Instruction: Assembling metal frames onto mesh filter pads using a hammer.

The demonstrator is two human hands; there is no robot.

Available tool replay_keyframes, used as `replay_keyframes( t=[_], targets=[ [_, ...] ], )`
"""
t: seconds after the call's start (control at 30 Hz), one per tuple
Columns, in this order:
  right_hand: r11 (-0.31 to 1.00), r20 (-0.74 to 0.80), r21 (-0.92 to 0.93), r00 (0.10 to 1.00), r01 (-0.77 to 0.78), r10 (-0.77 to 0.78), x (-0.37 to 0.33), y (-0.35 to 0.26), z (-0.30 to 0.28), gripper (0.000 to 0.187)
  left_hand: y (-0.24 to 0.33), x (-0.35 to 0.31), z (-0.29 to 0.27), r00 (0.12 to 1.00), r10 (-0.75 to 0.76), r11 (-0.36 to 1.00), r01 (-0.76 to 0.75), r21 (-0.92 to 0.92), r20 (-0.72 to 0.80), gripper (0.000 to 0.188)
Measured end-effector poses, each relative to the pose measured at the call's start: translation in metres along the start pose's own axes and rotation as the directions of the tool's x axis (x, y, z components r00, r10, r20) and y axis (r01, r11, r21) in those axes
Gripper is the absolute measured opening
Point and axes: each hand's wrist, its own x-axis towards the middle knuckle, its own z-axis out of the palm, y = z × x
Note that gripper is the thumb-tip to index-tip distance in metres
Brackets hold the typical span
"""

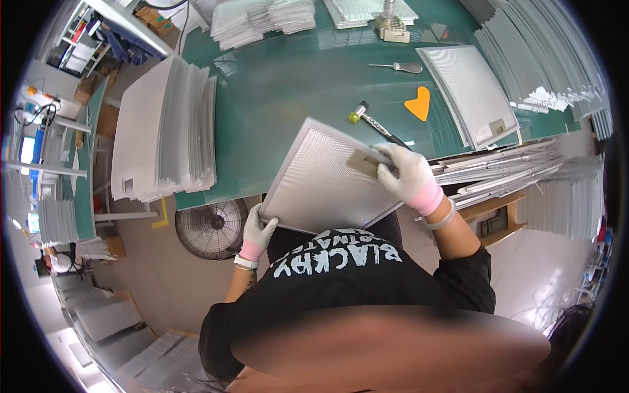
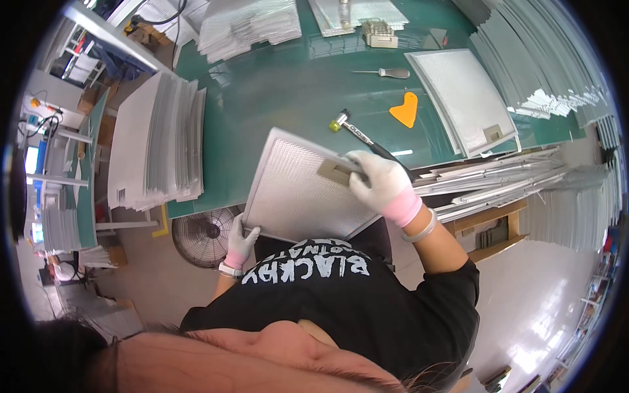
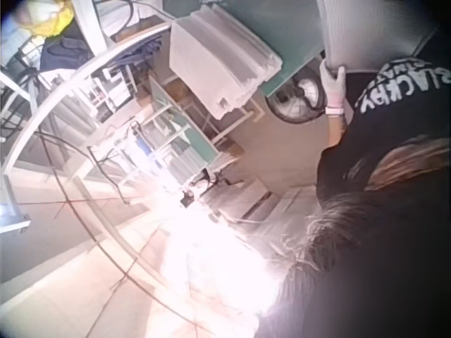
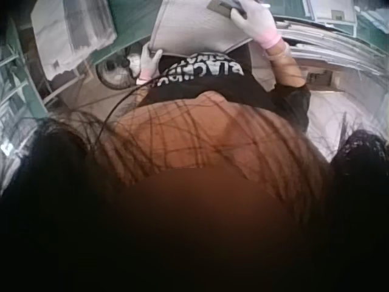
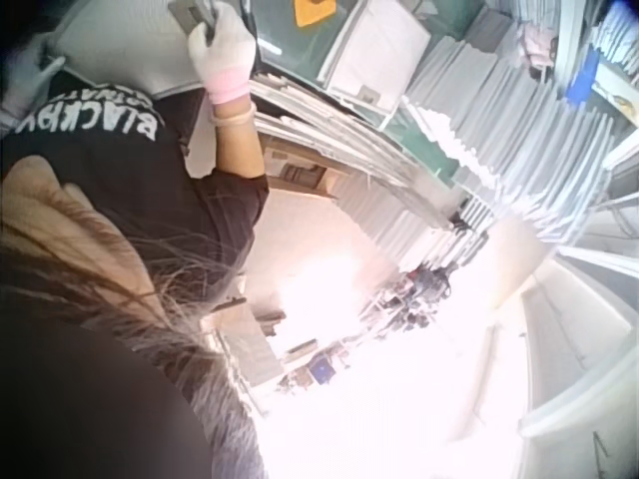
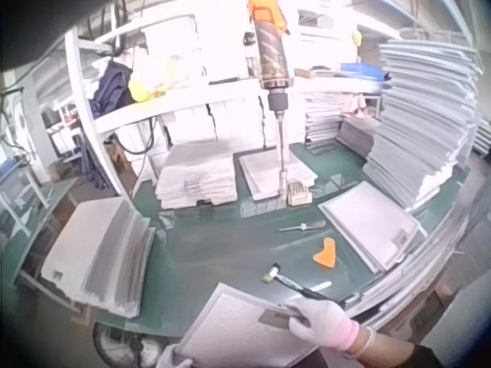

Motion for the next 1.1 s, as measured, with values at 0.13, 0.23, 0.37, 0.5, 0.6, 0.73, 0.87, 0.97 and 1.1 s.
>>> replay_keyframes(
  t=[0.13, 0.23, 0.37, 0.5, 0.6, 0.73, 0.87, 0.97, 1.1],
  targets=[
    [1.0, -0.048, 0.027, 0.999, -0.015, 0.017, 0.007, 0.036, -0.002, 0.036, 0.009, 0.007, 0.017, 0.991, -0.094, 0.787, 0.018, -0.617, -0.092, 0.054],
    [0.991, -0.115, 0.064, 0.985, -0.12, 0.127, 0.006, 0.072, -0.004, 0.046, 0.013, 0.017, 0.024, 0.993, -0.086, 0.714, 0.005, -0.7, -0.081, 0.056],
    [0.978, -0.145, 0.149, 0.975, -0.149, 0.171, -0.005, 0.099, -0.013, 0.055, 0.056, 0.028, 0.046, 0.992, -0.026, 0.345, -0.105, -0.933, -0.121, 0.057],
    [0.972, -0.164, 0.187, 0.971, -0.143, 0.174, -0.02, 0.127, -0.017, 0.059, 0.082, 0.045, 0.038, 0.955, 0.189, 0.463, -0.293, -0.836, -0.23, 0.046],
    [0.969, -0.187, 0.212, 0.968, -0.124, 0.165, -0.026, 0.128, -0.017, 0.06, 0.116, 0.064, 0.029, 0.88, 0.368, 0.419, -0.446, -0.791, -0.301, 0.034],
    [0.919, -0.225, 0.369, 0.946, -0.141, 0.235, -0.042, 0.141, -0.012, 0.06, 0.154, 0.075, 0.025, 0.863, 0.421, 0.22, -0.396, -0.892, -0.279, 0.024],
    [0.931, -0.323, 0.33, 0.908, -0.155, 0.265, -0.059, 0.14, -0.015, 0.06, 0.171, 0.087, 0.024, 0.759, 0.569, 0.455, -0.612, -0.647, -0.317, 0.026],
    [0.924, -0.337, 0.326, 0.889, -0.198, 0.31, -0.069, 0.132, -0.015, 0.06, 0.179, 0.091, 0.021, 0.792, 0.553, 0.562, -0.584, -0.586, -0.258, 0.029],
    [0.923, -0.388, 0.331, 0.864, -0.196, 0.323, -0.087, 0.147, -0.015, 0.061, 0.174, 0.105, 0.034, 0.759, 0.612, 0.456, -0.567, -0.686, -0.22, 0.027]
  ],
)
